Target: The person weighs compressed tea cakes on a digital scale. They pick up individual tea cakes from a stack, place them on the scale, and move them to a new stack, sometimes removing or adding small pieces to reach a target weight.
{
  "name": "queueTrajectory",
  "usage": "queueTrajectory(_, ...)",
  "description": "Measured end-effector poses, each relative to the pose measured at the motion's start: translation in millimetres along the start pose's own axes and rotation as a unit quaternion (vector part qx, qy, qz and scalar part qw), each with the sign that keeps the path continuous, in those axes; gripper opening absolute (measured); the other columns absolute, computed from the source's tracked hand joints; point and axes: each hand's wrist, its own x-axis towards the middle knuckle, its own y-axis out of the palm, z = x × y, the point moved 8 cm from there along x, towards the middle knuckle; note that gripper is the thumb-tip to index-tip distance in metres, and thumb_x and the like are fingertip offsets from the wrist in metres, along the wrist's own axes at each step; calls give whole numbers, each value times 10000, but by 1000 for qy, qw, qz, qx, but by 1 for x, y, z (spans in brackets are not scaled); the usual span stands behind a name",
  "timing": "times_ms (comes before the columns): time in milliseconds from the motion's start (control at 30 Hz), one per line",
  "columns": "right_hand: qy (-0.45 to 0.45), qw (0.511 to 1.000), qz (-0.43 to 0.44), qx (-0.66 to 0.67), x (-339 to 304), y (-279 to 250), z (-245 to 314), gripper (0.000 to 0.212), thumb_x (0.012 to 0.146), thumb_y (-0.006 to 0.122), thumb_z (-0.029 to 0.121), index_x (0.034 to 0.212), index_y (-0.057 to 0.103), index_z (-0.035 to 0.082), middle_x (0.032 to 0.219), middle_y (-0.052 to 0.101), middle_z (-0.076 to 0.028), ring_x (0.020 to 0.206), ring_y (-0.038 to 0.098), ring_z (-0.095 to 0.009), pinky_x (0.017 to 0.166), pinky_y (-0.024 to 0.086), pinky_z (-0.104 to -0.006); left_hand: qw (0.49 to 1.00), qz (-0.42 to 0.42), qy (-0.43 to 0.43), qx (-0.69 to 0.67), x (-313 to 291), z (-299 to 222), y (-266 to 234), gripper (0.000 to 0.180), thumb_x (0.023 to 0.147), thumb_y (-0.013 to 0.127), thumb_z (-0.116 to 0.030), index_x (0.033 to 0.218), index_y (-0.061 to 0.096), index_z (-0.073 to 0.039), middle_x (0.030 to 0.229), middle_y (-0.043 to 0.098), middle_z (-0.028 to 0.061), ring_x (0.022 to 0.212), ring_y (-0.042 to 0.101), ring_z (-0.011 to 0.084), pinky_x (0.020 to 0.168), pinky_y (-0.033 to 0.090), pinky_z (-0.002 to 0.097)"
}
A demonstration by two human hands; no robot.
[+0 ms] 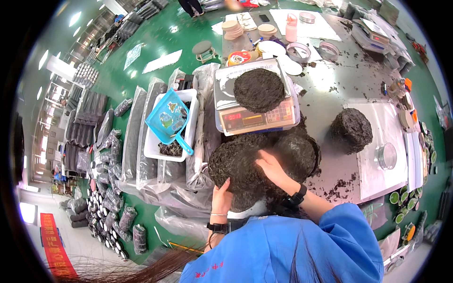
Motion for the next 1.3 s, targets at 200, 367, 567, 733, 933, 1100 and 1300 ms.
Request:
queueTrajectory(200,-194,955,-62,-214,20,-23,126,558,878,711,51,1390,491,51,1362,563,-120,1296,522,-256,1116,394,-379,1000,-4,-13,-21,1,7,-30,403,938,671,1,1323,553,29,1302,641,102,1160,623,213,1032,478,363)
queueTrajectory(367,-314,715,-188,-596,60,-40,191,834,722,762,105,1494,445,104,1430,499,-123,1395,408,-347,1179,308,-504,999,-17,-22,-41,-1,1,-19,390,941,662,8,1320,573,0,1290,650,90,1161,625,222,1026,483,369)
queueTrajectory(567,-340,681,-186,-621,87,-103,176,613,824,612,42,1412,572,210,1329,551,-118,1300,495,-320,1133,375,-474,999,-22,-36,-9,1,-8,9,421,925,671,27,1331,566,-13,1281,653,92,1135,642,218,976,519,364)
queueTrajectory(733,-316,646,-435,-542,-28,-205,205,515,856,615,-3,1334,651,185,1313,571,-133,1269,508,-339,1072,402,-444,997,-47,-33,45,-1,-4,-25,459,917,695,19,1352,546,1,1310,638,105,1140,633,243,989,516,396)
queueTrajectory(933,-35,543,-477,-690,-112,-366,103,636,791,568,-23,1395,584,173,1393,479,-146,1359,402,-363,1169,266,-499,995,-59,-32,78,4,-3,-28,460,923,694,9,1356,539,11,1316,634,108,1133,637,243,985,517,384)
queueTrajectory(1100,28,626,-402,-667,-107,-415,54,697,747,616,9,1418,553,184,1344,491,-166,1316,421,-372,1159,275,-498,995,-63,-10,73,-3,-12,-21,448,931,677,15,1357,537,35,1326,631,117,1150,630,237,1002,509,385)
queueTrajectory(1300,-150,724,-371,-562,-84,-264,130,707,758,637,-4,1447,485,49,1500,431,-182,1391,373,-398,1164,278,-521,959,-192,142,150,-38,-54,-54,424,927,713,-64,1312,589,66,1287,653,105,1119,615,211,984,474,335)
